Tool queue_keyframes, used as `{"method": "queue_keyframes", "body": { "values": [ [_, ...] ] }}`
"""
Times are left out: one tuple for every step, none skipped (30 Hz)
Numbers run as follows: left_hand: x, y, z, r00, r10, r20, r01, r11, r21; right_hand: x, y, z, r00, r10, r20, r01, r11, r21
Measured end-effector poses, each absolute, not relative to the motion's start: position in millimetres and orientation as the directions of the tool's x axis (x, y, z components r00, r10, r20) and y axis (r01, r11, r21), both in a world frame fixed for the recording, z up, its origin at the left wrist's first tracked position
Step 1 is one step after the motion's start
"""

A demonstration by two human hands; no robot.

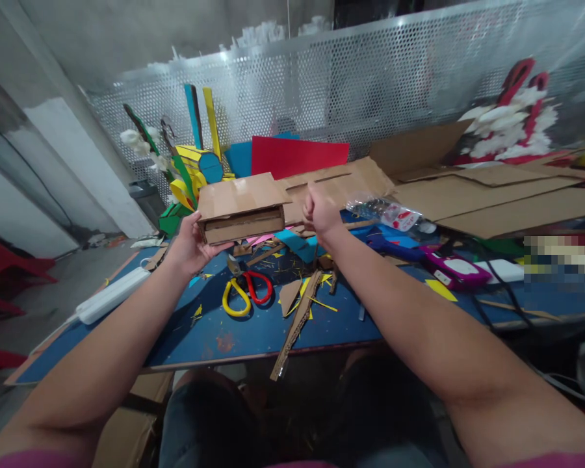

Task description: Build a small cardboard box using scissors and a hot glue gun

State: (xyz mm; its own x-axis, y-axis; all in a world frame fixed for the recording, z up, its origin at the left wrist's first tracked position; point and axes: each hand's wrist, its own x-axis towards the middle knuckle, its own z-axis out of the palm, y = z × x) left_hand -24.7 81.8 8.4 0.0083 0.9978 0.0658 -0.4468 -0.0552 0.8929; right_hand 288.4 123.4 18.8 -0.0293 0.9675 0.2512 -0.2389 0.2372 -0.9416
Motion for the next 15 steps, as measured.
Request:
{"method": "queue_keyframes", "body": {
  "values": [
    [-26,82,9,0.006,0.998,0.065,-0.45,-0.055,0.892,289,120,20,0.005,0.936,0.352,-0.17,0.348,-0.922],
    [-26,82,9,0.004,0.998,0.067,-0.454,-0.058,0.889,288,114,21,0.007,0.893,0.449,-0.078,0.448,-0.89],
    [-27,82,10,0.001,0.997,0.073,-0.459,-0.064,0.886,285,107,22,-0.041,0.847,0.53,0.034,0.531,-0.846],
    [-27,82,10,0.002,0.997,0.081,-0.463,-0.071,0.884,280,97,22,-0.152,0.809,0.569,0.167,0.588,-0.792],
    [-27,82,11,0.003,0.996,0.092,-0.463,-0.08,0.883,274,86,22,-0.303,0.784,0.542,0.293,0.618,-0.729],
    [-27,81,11,0.004,0.995,0.102,-0.46,-0.089,0.883,265,74,21,-0.488,0.752,0.443,0.407,0.646,-0.646],
    [-27,81,12,0.003,0.994,0.11,-0.455,-0.097,0.885,256,62,19,-0.605,0.732,0.313,0.5,0.655,-0.566],
    [-26,80,12,0.0,0.993,0.115,-0.448,-0.102,0.888,245,49,16,-0.662,0.727,0.183,0.579,0.651,-0.491],
    [-26,80,12,-0.004,0.993,0.116,-0.442,-0.106,0.891,234,38,12,-0.649,0.756,0.088,0.671,0.624,-0.401],
    [-26,80,13,-0.011,0.993,0.116,-0.437,-0.11,0.893,224,28,8,-0.627,0.778,0.03,0.736,0.605,-0.302],
    [-26,80,13,-0.018,0.992,0.122,-0.434,-0.117,0.893,215,20,3,-0.602,0.799,-0.007,0.78,0.586,-0.219],
    [-27,80,13,-0.022,0.991,0.133,-0.434,-0.129,0.892,207,14,0,-0.593,0.805,-0.022,0.796,0.581,-0.168],
    [-27,80,13,-0.024,0.988,0.15,-0.433,-0.146,0.889,201,11,-3,-0.58,0.814,-0.018,0.808,0.573,-0.135],
    [-27,80,13,-0.023,0.985,0.17,-0.433,-0.163,0.887,196,10,-5,-0.573,0.819,-0.02,0.815,0.567,-0.118],
    [-28,80,14,-0.019,0.982,0.189,-0.431,-0.178,0.885,193,11,-6,-0.568,0.822,-0.024,0.819,0.562,-0.118]
  ]
}}
